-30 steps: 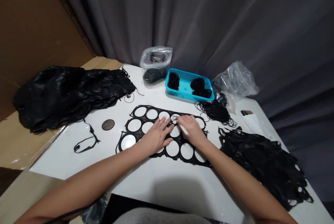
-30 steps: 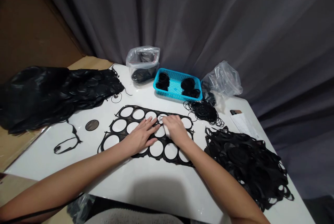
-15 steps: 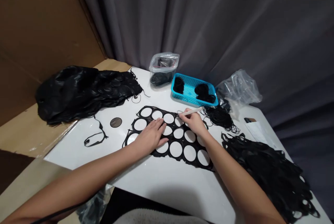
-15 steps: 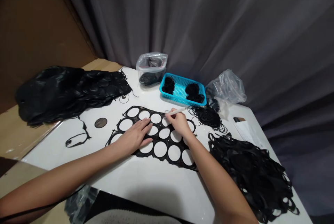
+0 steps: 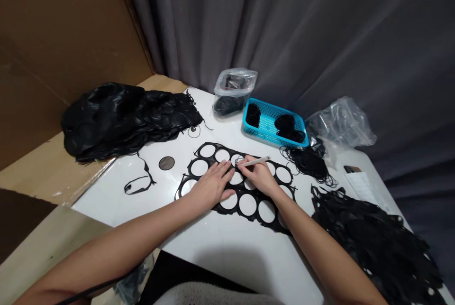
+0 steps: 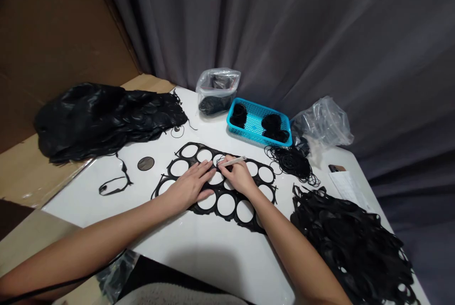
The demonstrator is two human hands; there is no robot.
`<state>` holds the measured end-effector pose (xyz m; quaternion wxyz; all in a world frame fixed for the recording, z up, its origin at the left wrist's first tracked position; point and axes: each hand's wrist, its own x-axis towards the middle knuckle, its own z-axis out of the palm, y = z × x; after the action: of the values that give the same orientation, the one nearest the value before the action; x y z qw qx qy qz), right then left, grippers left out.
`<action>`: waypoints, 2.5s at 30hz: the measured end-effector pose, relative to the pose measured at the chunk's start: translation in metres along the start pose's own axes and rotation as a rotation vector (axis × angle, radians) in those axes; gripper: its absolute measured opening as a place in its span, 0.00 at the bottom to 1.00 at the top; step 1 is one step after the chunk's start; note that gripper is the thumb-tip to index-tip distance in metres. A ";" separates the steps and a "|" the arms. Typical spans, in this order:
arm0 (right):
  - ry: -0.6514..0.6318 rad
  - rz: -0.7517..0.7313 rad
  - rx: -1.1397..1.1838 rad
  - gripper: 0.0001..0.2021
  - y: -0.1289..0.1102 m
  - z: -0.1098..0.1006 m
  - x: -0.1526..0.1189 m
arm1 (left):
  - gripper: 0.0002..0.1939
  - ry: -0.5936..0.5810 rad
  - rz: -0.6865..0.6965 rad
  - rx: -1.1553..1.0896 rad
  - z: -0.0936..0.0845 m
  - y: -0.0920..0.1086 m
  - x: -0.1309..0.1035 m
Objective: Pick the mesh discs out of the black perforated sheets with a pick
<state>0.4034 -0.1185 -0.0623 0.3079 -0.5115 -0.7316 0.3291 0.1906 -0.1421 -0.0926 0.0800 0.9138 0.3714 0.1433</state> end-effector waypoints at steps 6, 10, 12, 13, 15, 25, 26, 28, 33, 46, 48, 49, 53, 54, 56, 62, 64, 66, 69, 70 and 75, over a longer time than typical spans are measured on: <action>0.005 -0.220 -0.349 0.07 -0.002 0.015 -0.013 | 0.29 -0.039 -0.044 0.015 -0.005 0.004 0.000; 0.127 -0.164 -0.631 0.10 0.017 0.000 -0.001 | 0.30 -0.067 -0.079 0.030 -0.009 0.007 0.001; 0.316 -0.007 -0.663 0.10 0.033 -0.023 0.009 | 0.31 -0.069 -0.085 0.025 -0.010 0.007 0.001; 0.411 0.078 -0.656 0.09 0.040 -0.035 0.012 | 0.31 -0.069 -0.083 0.020 -0.010 0.007 0.001; 0.561 0.222 -0.631 0.08 0.051 -0.056 0.017 | 0.31 -0.072 -0.077 0.004 -0.010 0.006 0.000; 0.172 0.176 0.040 0.12 -0.006 0.004 0.030 | 0.35 -0.001 -0.156 0.018 -0.023 -0.012 -0.018; 0.114 0.146 0.073 0.11 -0.012 0.014 0.031 | 0.34 -0.002 -0.156 0.025 -0.022 -0.014 -0.020; 0.030 0.086 0.105 0.08 -0.019 0.028 0.030 | 0.32 0.009 -0.149 0.024 -0.020 -0.016 -0.024; -0.017 0.000 0.111 0.05 -0.019 0.039 0.028 | 0.33 0.058 -0.147 -0.010 -0.014 -0.017 -0.028; -0.071 -0.309 -0.296 0.06 -0.015 0.046 0.022 | 0.36 0.012 -0.191 -0.054 -0.024 -0.016 -0.025; -0.046 -0.342 -0.437 0.08 -0.009 0.043 0.028 | 0.36 -0.002 -0.207 -0.054 -0.026 -0.016 -0.024; 0.005 -0.317 -0.475 0.08 -0.005 0.038 0.033 | 0.36 -0.012 -0.215 -0.051 -0.027 -0.015 -0.024; 0.374 0.006 -0.443 0.09 0.024 0.001 0.048 | 0.36 -0.035 -0.240 -0.049 -0.030 -0.013 -0.024; 0.439 0.099 -0.446 0.09 0.032 -0.010 0.048 | 0.36 -0.035 -0.243 -0.053 -0.030 -0.013 -0.024; 0.528 0.235 -0.469 0.08 0.042 -0.028 0.047 | 0.36 -0.031 -0.242 -0.066 -0.031 -0.013 -0.025; 0.410 0.188 -0.157 0.13 0.018 -0.008 0.050 | 0.35 0.042 -0.255 -0.004 -0.038 -0.020 -0.031; 0.273 0.142 -0.033 0.14 -0.002 0.015 0.055 | 0.32 0.072 -0.289 0.064 -0.040 -0.023 -0.034; 0.134 0.078 0.021 0.12 -0.019 0.038 0.059 | 0.29 0.075 -0.292 0.109 -0.039 -0.027 -0.037; -0.010 -0.013 0.071 0.09 -0.032 0.060 0.059 | 0.28 0.085 -0.265 0.131 -0.036 -0.029 -0.040; -0.034 -0.033 0.085 0.08 -0.034 0.064 0.058 | 0.28 0.090 -0.260 0.136 -0.034 -0.030 -0.041; -0.069 -0.084 0.094 0.05 -0.029 0.069 0.056 | 0.28 0.113 -0.248 0.147 -0.029 -0.031 -0.041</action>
<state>0.3169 -0.0842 -0.0742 0.3196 -0.4535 -0.7465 0.3674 0.1329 -0.1478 -0.0814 0.0091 0.8549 0.4947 0.1559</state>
